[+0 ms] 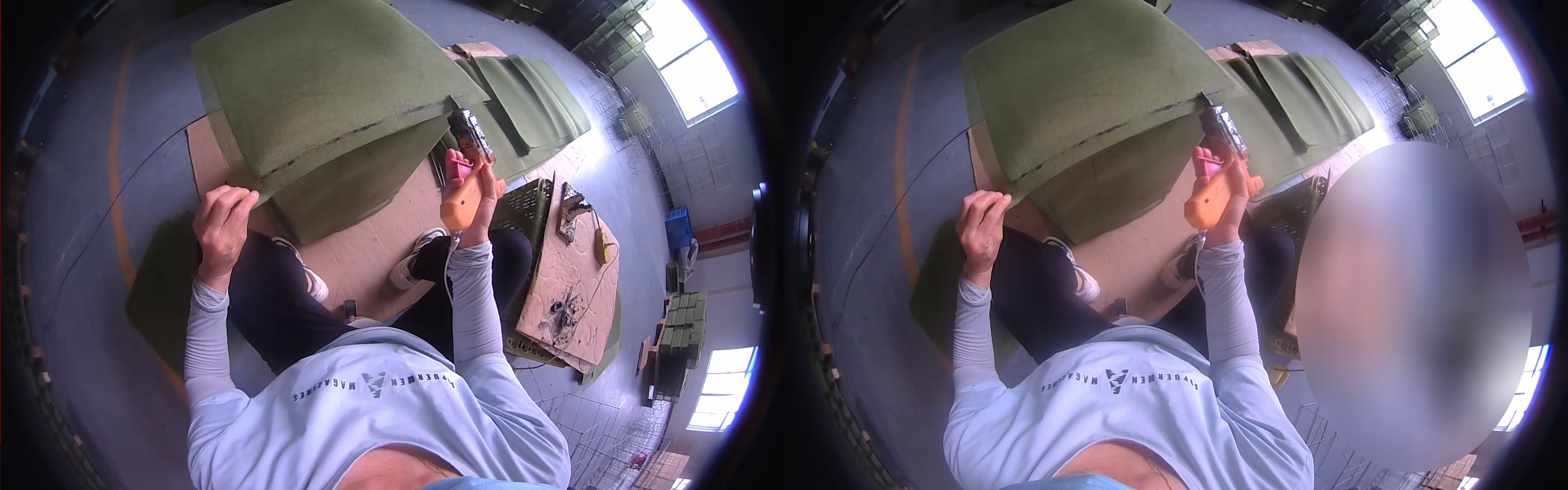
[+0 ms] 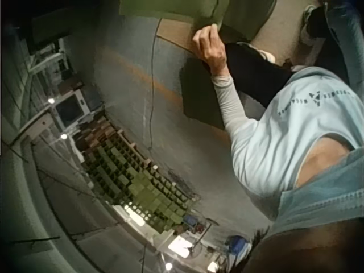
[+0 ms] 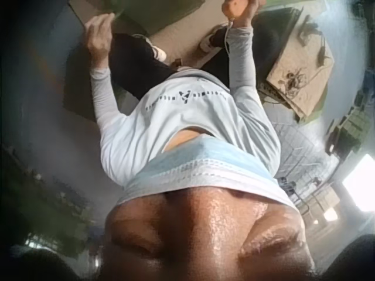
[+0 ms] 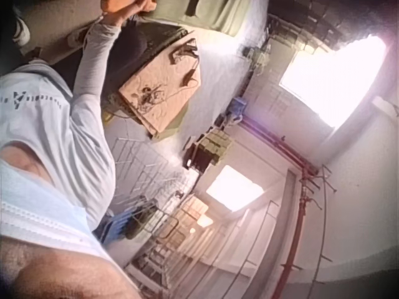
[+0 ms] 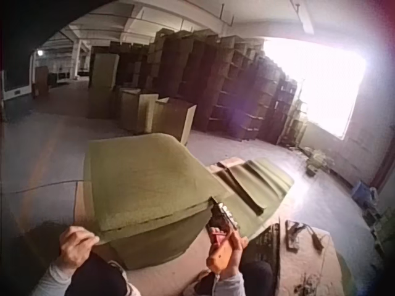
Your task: Using a hot glue gun to attach green plastic mesh or sheets to a square wire frame.
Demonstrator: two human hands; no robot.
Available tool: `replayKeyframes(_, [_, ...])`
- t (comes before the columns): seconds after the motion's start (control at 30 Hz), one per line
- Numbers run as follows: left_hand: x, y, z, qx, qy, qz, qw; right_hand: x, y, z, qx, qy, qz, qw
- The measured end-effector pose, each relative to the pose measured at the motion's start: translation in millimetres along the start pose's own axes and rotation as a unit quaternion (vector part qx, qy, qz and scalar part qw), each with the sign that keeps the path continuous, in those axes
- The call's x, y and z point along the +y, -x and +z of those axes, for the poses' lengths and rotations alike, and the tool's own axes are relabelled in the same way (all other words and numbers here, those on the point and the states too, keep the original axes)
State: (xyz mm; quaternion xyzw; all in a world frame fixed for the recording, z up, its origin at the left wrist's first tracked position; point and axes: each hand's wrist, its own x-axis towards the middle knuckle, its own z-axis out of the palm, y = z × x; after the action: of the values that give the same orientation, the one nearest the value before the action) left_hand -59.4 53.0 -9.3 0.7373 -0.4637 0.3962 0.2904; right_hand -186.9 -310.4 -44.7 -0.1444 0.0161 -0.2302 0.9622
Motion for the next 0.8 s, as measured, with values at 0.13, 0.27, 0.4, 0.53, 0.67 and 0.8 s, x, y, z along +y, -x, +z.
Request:
replayKeyframes(0.13, [-0.6,-0.6,-0.2,-0.002,0.001,0.002,1.000,-29.0,-27.2,-6.5,-0.013,0.049,-0.055,0.997])
replayKeyframes(0.27, [0.1,-1.5,0.6,-0.001,-0.002,-0.002,1.000,-47.4,-44.7,-9.4,0.050,0.076,-0.075,0.993])
replayKeyframes(0.4, [4.6,-7.2,0.2,-0.001,0.002,-0.014,1.000,-50.2,-47.1,-15.9,0.090,0.140,-0.149,0.975])
replayKeyframes(0.53, [7.6,-23.5,-16.6,-0.113,0.002,-0.033,0.993,-46.9,-33.6,-20.0,-0.019,-0.061,-0.127,0.990])
replayKeyframes(0.67, [-7.8,-60.0,-60.2,-0.200,0.176,-0.118,0.957,-38.2,-17.9,-7.2,-0.022,0.057,-0.148,0.987])
replayKeyframes(0.8, [-49.9,-114.3,-63.7,-0.125,0.133,-0.187,0.965,-32.6,-8.7,16.5,-0.068,-0.020,-0.093,0.993])
